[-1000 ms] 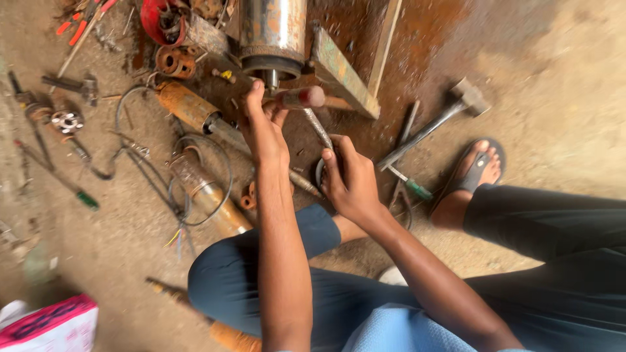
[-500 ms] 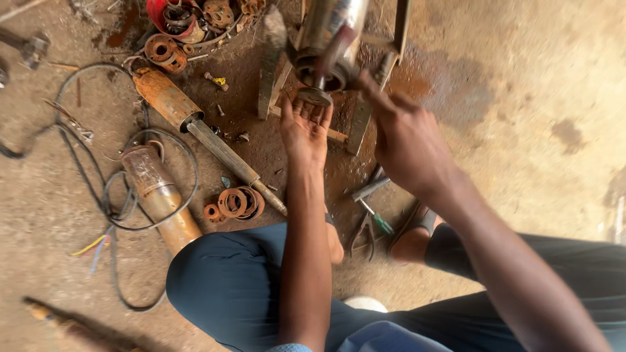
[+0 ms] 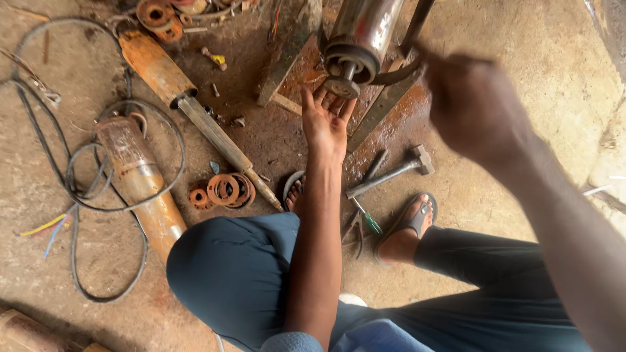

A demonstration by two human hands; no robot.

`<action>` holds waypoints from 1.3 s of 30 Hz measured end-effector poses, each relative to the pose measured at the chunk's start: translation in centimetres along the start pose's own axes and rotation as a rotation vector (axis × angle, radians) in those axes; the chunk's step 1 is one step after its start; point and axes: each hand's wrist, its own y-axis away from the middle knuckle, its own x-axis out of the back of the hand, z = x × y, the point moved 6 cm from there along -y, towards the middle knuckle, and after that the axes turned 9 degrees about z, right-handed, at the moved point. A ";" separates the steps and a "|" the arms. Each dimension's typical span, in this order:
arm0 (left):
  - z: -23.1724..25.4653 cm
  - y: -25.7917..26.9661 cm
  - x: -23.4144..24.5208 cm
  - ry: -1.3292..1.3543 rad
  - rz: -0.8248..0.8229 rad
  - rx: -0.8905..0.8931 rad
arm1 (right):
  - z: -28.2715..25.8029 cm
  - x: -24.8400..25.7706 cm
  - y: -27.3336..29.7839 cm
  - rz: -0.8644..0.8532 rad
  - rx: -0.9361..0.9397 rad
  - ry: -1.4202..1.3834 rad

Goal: The person is seated on the floor in a workshop, using a hammer to repeatedly strike a metal ring or flange on a cylindrical mechanical component mounted on a wooden stand. The person holds the component steady with one hand while hammering with the other.

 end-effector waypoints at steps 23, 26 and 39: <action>-0.6 0.0 0.4 0.003 -0.016 0.011 | 0.7 -1.9 0.9 -0.031 0.074 -0.071; -1.2 -0.3 0.2 -0.002 -0.042 -0.002 | 1.9 -0.5 1.1 0.192 0.093 -0.120; -1.3 0.1 1.0 0.002 -0.055 0.001 | -0.4 -0.1 1.5 0.046 0.157 0.097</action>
